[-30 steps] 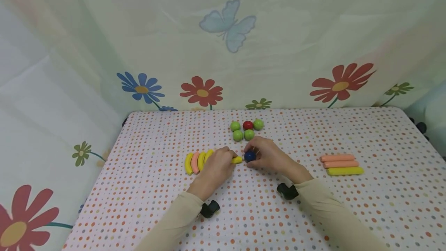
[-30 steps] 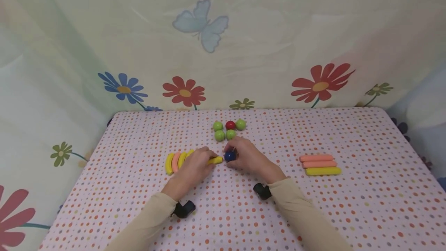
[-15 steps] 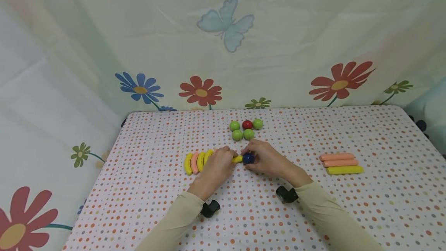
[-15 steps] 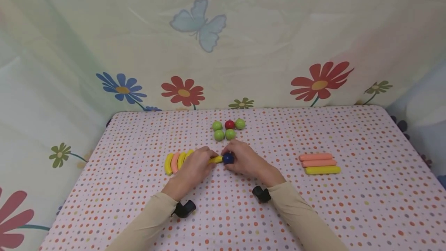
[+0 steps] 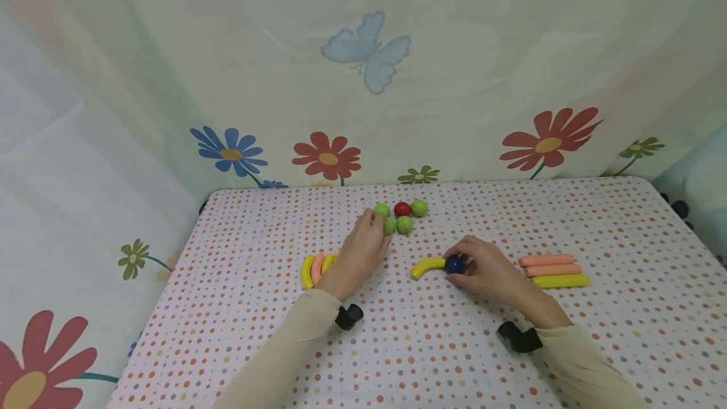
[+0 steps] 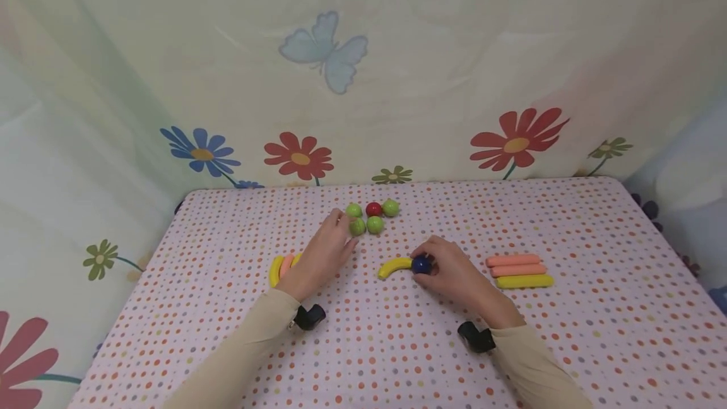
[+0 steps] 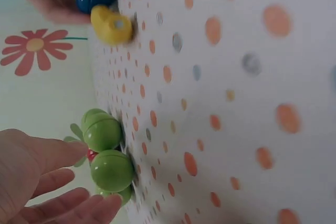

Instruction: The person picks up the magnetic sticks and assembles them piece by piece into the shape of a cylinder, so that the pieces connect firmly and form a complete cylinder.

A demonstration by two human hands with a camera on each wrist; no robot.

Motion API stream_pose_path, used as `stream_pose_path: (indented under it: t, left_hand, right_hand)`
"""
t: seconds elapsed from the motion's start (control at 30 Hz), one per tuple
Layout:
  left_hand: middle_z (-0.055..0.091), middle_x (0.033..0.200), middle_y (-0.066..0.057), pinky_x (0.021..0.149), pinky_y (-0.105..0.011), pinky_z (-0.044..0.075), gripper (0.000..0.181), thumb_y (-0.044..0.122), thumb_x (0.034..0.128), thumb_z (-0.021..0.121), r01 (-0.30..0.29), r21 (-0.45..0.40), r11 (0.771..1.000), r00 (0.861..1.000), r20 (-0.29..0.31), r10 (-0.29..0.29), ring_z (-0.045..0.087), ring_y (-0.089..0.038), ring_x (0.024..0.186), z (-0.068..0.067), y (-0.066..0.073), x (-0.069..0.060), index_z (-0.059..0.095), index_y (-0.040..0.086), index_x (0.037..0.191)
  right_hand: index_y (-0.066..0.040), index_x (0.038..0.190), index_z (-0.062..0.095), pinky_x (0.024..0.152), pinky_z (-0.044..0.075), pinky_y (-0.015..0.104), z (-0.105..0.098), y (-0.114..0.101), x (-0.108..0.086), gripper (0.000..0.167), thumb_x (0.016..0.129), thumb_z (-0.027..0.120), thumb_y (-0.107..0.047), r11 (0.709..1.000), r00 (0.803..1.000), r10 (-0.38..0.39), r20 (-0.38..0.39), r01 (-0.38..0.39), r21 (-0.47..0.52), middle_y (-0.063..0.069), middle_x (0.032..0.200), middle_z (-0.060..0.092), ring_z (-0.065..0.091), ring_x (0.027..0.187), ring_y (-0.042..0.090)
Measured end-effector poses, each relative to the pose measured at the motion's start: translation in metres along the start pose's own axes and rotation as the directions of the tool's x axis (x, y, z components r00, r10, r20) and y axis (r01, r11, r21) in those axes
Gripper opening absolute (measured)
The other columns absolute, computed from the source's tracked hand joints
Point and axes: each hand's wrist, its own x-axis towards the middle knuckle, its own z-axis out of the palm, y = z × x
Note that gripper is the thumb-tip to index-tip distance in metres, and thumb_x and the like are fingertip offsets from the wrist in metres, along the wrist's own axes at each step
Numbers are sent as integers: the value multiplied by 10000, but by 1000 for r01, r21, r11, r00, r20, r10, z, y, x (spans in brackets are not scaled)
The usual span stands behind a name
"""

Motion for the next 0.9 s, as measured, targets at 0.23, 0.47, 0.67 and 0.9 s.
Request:
stream_pose_path:
  t: [0.23,0.47,0.67,0.9]
  left_hand:
    - [531,1289,-174,797,-321,584,384,140,1037,675,54,8,999,994,93,-54,560,-245,1100,6,-4,14,601,-9,1383]
    - [593,1182,-179,775,-340,595,278,120,1044,651,36,5,999,997,66,-36,602,-237,967,8,-4,8,607,-7,1288]
    - [635,1095,-134,721,-306,562,222,110,990,724,59,31,998,990,123,-62,581,-212,905,3,-2,-2,678,-11,1170]
    - [620,1037,-103,710,-267,527,268,45,928,784,92,-35,995,981,173,-85,549,-180,851,-4,3,-13,684,-4,1172]
  right_hand:
    - [33,1068,726,651,584,269,-6,7,-19,344,767,893,31,999,998,48,-44,-49,-9,103,989,632,665,823,204]
    - [41,1076,726,665,594,300,-11,9,-27,353,762,887,51,996,994,86,-65,-87,-17,129,1009,637,682,852,247]
    - [41,1091,726,675,596,312,-8,7,-26,352,777,886,42,996,992,84,-97,-87,-28,129,1003,618,672,863,261]
    - [57,1098,721,664,591,333,-6,6,-21,382,757,892,64,997,991,69,-113,-73,-28,153,1003,613,660,856,273]
